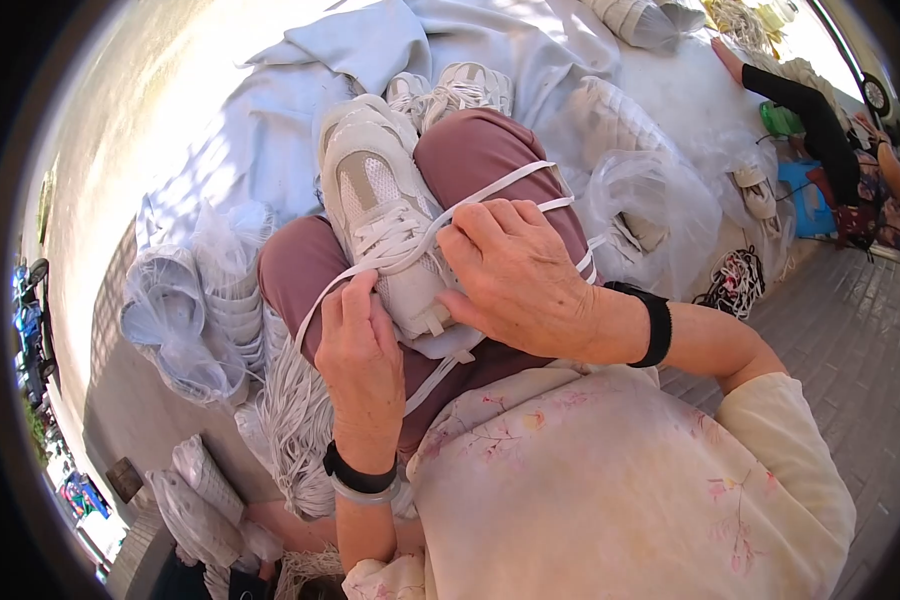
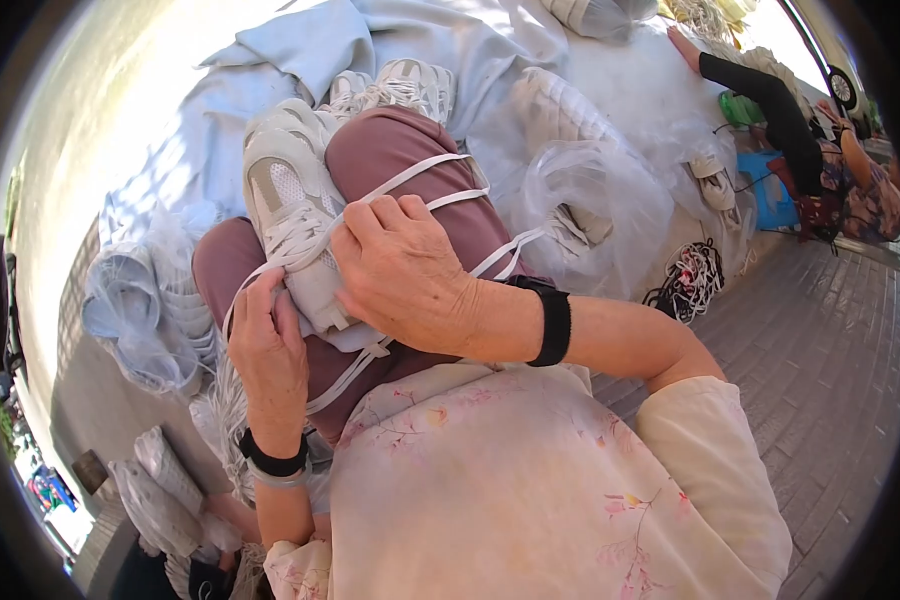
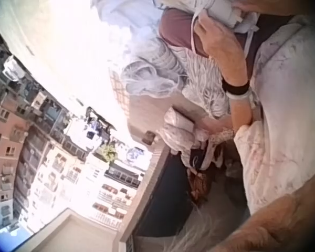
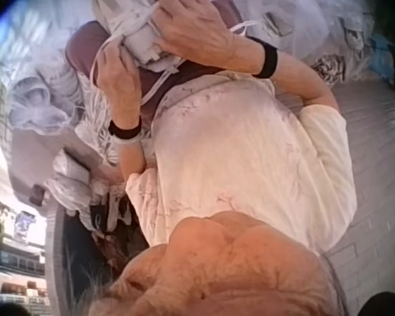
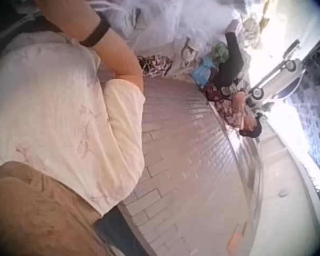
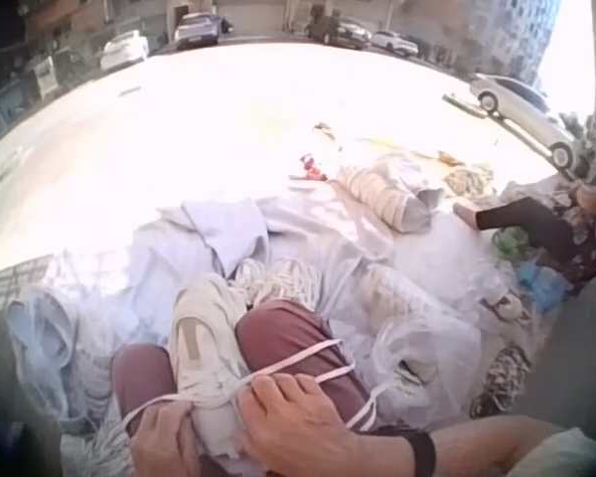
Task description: Lacing a pair of white sneakers while sitting outdoors.
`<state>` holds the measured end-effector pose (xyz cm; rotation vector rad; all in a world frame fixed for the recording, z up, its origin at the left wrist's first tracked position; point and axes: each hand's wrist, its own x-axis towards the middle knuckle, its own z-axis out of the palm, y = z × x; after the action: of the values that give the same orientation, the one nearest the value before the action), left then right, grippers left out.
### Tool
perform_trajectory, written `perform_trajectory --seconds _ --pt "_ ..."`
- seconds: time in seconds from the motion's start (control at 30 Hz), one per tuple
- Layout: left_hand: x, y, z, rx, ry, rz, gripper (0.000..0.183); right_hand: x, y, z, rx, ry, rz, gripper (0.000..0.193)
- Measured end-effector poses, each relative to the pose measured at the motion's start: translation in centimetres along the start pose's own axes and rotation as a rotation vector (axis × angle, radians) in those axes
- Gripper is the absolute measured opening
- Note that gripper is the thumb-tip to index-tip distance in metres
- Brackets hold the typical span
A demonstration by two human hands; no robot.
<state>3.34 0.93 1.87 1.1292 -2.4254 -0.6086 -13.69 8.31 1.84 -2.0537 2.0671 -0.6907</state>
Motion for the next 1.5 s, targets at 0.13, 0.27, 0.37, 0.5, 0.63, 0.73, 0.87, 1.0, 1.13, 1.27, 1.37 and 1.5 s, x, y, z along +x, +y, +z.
perform_trajectory --seconds 0.13,0.27,0.37,0.5,0.63,0.73,0.87,1.0,1.13,1.27,1.37,1.5 --pt "1.0 -0.1 0.0 0.027 -0.065 -0.022 0.02 0.1 -0.4 0.8 0.024 -0.192 0.095 0.031" --pt "1.0 -0.5 0.3 0.03 -0.045 0.006 0.018 -0.1 1.4 2.5 0.158 -0.138 0.055 0.03" --pt "1.0 -0.6 0.4 0.061 0.011 0.1 0.017 -0.1 1.5 1.7 0.378 -0.055 0.102 0.034" --pt "1.2 -0.8 0.8 0.032 0.061 0.125 0.015 -0.4 1.3 1.8 0.347 -0.011 0.025 0.027" --pt "1.3 -0.5 0.7 0.013 0.082 0.146 0.013 -0.3 0.7 1.6 0.155 -0.093 -0.042 0.036" --pt "1.6 -0.3 0.0 0.11 0.117 0.249 0.013 0.6 -0.1 0.7 0.024 -0.167 -0.035 0.029" --pt "0.7 -0.7 0.1 -0.005 0.064 0.136 0.013 1.5 -0.4 0.9 -0.222 0.004 -0.145 0.019" --pt "0.6 -0.5 -0.1 0.03 0.113 0.144 0.016 2.4 -0.8 0.5 -0.338 -0.051 -0.205 0.015" --pt "1.0 -0.4 0.2 0.086 0.086 0.163 0.017 2.4 -0.8 0.5 -0.344 -0.054 -0.224 0.015" --pt "1.1 -0.5 0.3 0.107 0.077 0.16 0.017 2.5 -0.1 1.1 -0.292 -0.045 -0.271 0.016" --pt "1.0 -0.5 0.4 0.126 0.074 0.164 0.016 2.4 0.0 1.2 -0.224 -0.03 -0.278 0.015" --pt "1.0 -0.6 0.6 0.096 0.07 0.193 0.018 2.2 -1.9 0.5 0.118 0.057 -0.328 0.013"
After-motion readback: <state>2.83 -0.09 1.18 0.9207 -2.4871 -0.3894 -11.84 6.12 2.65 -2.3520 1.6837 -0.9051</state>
